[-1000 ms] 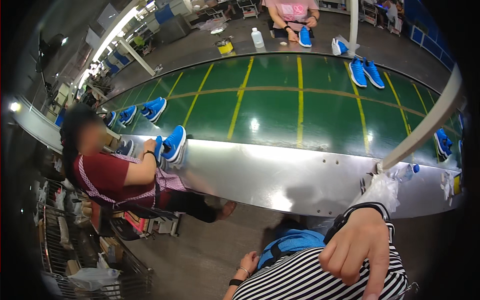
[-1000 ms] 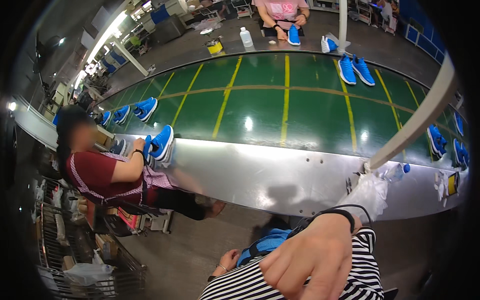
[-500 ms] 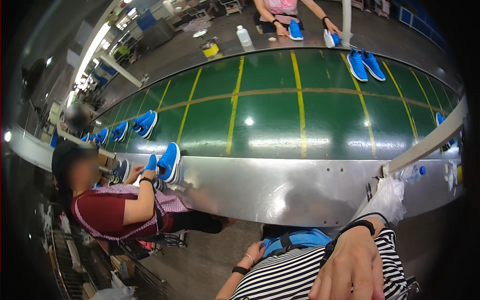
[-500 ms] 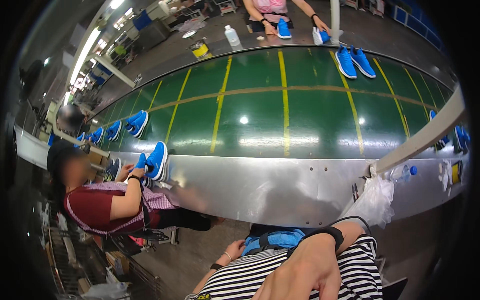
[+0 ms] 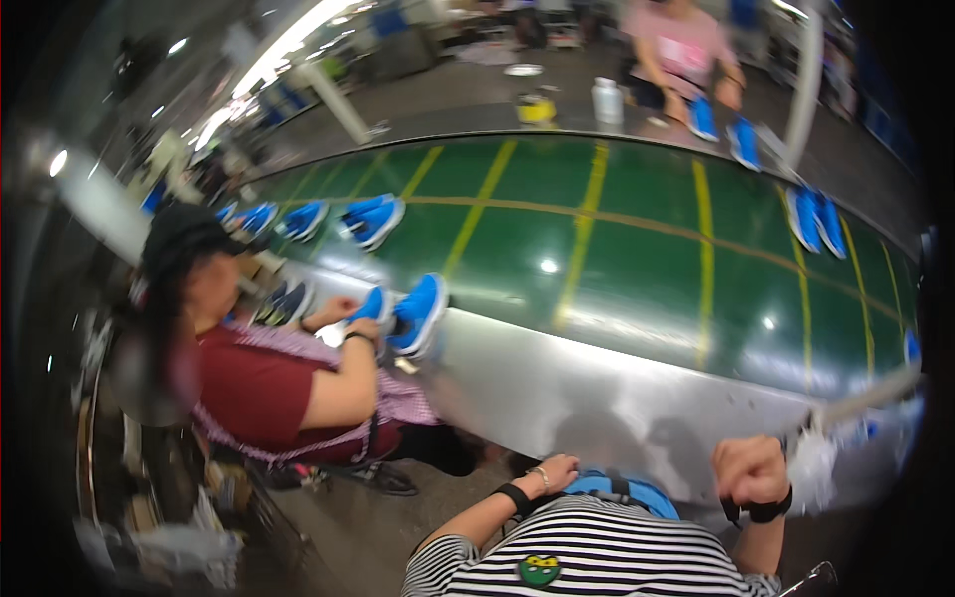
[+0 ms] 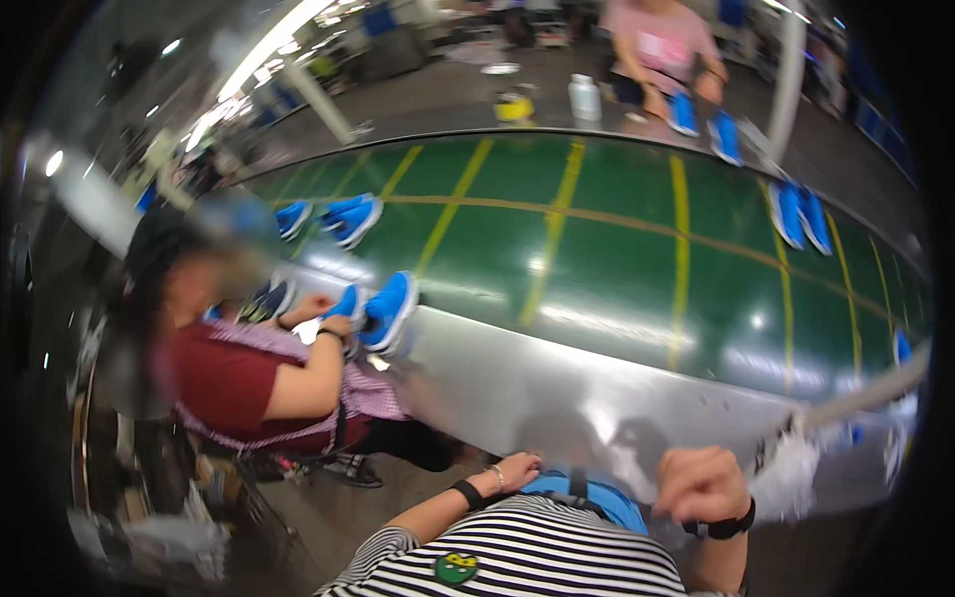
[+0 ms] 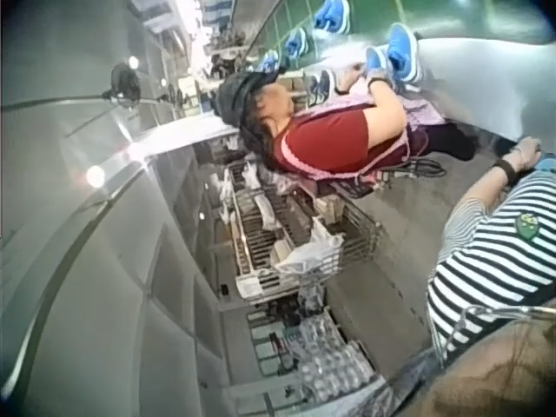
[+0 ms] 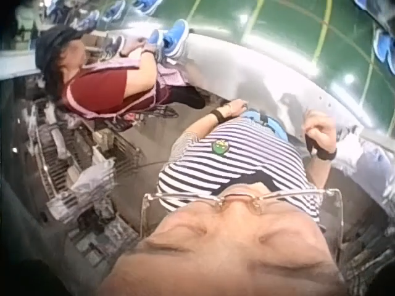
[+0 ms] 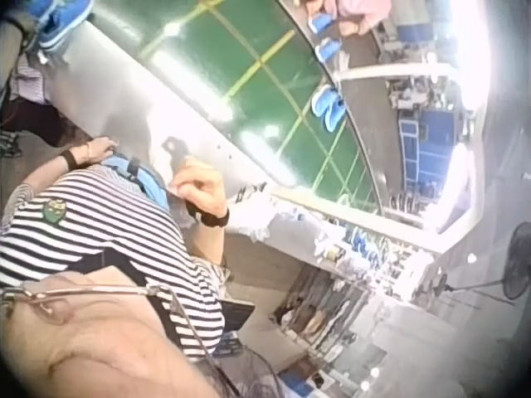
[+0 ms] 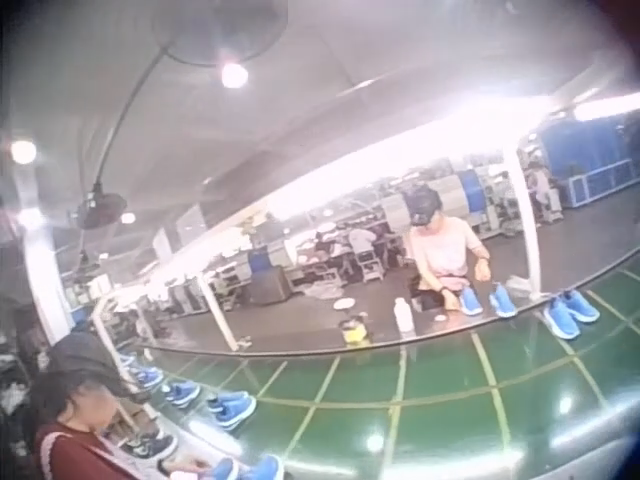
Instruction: Apply glue to the edges and soles of shoes on a manufacturing line using a small brush or applicator.
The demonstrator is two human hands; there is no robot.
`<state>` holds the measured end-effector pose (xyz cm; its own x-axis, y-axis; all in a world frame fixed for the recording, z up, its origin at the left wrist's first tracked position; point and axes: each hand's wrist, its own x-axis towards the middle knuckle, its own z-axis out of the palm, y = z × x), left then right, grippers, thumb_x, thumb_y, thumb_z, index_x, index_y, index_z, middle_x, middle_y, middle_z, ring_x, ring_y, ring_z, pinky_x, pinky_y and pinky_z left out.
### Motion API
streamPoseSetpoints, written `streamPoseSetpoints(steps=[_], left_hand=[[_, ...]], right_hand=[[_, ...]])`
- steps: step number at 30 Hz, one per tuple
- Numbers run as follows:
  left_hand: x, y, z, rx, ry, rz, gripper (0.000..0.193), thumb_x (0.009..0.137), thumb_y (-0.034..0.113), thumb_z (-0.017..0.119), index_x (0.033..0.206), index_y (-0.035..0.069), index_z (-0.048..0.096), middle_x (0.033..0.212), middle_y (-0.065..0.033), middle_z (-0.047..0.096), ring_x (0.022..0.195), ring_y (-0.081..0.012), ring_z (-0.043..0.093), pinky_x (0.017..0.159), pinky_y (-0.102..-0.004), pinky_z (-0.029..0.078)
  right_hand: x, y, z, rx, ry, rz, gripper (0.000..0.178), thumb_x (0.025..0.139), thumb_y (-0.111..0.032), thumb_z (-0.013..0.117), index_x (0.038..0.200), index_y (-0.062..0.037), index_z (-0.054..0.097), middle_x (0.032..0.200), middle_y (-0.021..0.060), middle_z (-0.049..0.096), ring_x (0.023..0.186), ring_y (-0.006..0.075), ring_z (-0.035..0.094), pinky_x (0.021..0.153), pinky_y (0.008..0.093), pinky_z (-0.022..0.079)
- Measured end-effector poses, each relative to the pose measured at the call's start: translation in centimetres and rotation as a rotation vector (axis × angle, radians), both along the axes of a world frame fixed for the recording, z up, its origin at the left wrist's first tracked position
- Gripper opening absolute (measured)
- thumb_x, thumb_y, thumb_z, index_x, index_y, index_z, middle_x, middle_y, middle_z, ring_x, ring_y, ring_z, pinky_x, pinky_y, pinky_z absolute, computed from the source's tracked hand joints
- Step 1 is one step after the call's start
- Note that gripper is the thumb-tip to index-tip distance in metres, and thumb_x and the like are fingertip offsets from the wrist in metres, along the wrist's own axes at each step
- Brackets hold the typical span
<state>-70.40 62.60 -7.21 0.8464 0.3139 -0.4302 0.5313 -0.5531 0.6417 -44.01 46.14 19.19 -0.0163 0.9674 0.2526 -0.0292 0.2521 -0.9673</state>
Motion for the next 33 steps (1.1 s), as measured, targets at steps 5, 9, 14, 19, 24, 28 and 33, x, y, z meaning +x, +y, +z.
streamPoseSetpoints(steps=[5, 9, 14, 19, 24, 28, 33], left_hand=[[-2.1, 4.3, 0.1, 0.038, -0.040, 0.064, 0.029, 0.078, 0.019, 0.049, 0.103, 0.003, 0.050, 0.089, -0.0188, 0.053, 0.084, -0.0331, 0.052, 0.076, -0.0383, 0.042], [-5.8, 7.2, -0.3, 0.042, -0.031, 0.218, 0.028, 0.078, 0.016, 0.050, 0.103, 0.004, 0.050, 0.089, -0.0175, 0.053, 0.083, -0.0321, 0.052, 0.077, -0.0367, 0.042], [-6.3, 8.6, -0.1, -0.002, -0.125, 0.277, 0.026, 0.078, 0.013, 0.050, 0.102, 0.004, 0.051, 0.095, -0.0176, 0.050, 0.090, -0.0334, 0.051, 0.081, -0.0377, 0.041], [-3.3, 9.9, 1.8, -0.047, -0.211, 0.384, 0.025, 0.078, 0.011, 0.050, 0.102, 0.004, 0.051, 0.097, -0.0146, 0.050, 0.090, -0.0287, 0.051, 0.082, -0.0338, 0.041], [-1.8, 11.9, 2.2, 0.141, -0.025, 0.348, 0.039, 0.075, 0.016, 0.054, 0.112, 0.005, 0.045, 0.115, -0.0182, 0.039, 0.106, -0.0338, 0.040, 0.088, -0.0416, 0.035], [-0.9, 12.9, 3.9, 0.196, 0.099, 0.390, 0.046, 0.075, 0.011, 0.050, 0.118, 0.006, 0.038, 0.125, -0.0212, 0.027, 0.118, -0.0367, 0.025, 0.094, -0.0505, 0.024], [0.8, 11.7, 3.3, 0.202, 0.205, 0.495, 0.059, 0.073, 0.006, 0.044, 0.129, 0.007, 0.024, 0.135, -0.0224, 0.010, 0.125, -0.0386, 0.009, 0.098, -0.0551, 0.012]], right_hand=[[-3.3, 4.2, -8.6, -0.285, -1.053, -0.148, 0.028, 0.067, -0.017, 0.066, 0.089, -0.0020, 0.058, 0.068, 0.0099, 0.055, 0.061, 0.0237, 0.052, 0.057, 0.0326, 0.041], [-7.0, 8.8, -8.2, -0.575, -0.669, 0.060, 0.035, 0.067, -0.016, 0.066, 0.097, -0.0019, 0.054, 0.073, 0.0109, 0.055, 0.066, 0.0251, 0.053, 0.061, 0.0333, 0.042], [-8.0, 12.2, -8.3, -0.556, -0.733, -0.134, 0.034, 0.066, -0.014, 0.066, 0.095, -0.0014, 0.055, 0.073, 0.0112, 0.055, 0.069, 0.0246, 0.054, 0.063, 0.0325, 0.043], [-7.8, 11.2, -10.4, -0.549, -0.762, -0.204, 0.032, 0.065, -0.011, 0.068, 0.092, 0.0002, 0.057, 0.069, 0.0115, 0.058, 0.065, 0.0225, 0.056, 0.061, 0.0306, 0.044], [-7.5, 9.3, -14.3, -0.787, -0.592, -0.220, 0.026, 0.065, -0.010, 0.067, 0.086, 0.0006, 0.058, 0.065, 0.0119, 0.058, 0.060, 0.0214, 0.057, 0.057, 0.0315, 0.045], [-4.9, 4.5, -22.5, -0.866, -0.706, -0.425, 0.033, 0.058, -0.016, 0.071, 0.085, -0.0006, 0.059, 0.063, 0.0078, 0.059, 0.056, 0.0146, 0.054, 0.055, 0.0280, 0.044], [-2.6, 2.0, -23.3, -1.019, -0.859, -0.150, 0.040, 0.061, -0.031, 0.070, 0.086, -0.0007, 0.062, 0.082, 0.0179, 0.061, 0.076, 0.0286, 0.056, 0.071, 0.0345, 0.043]])
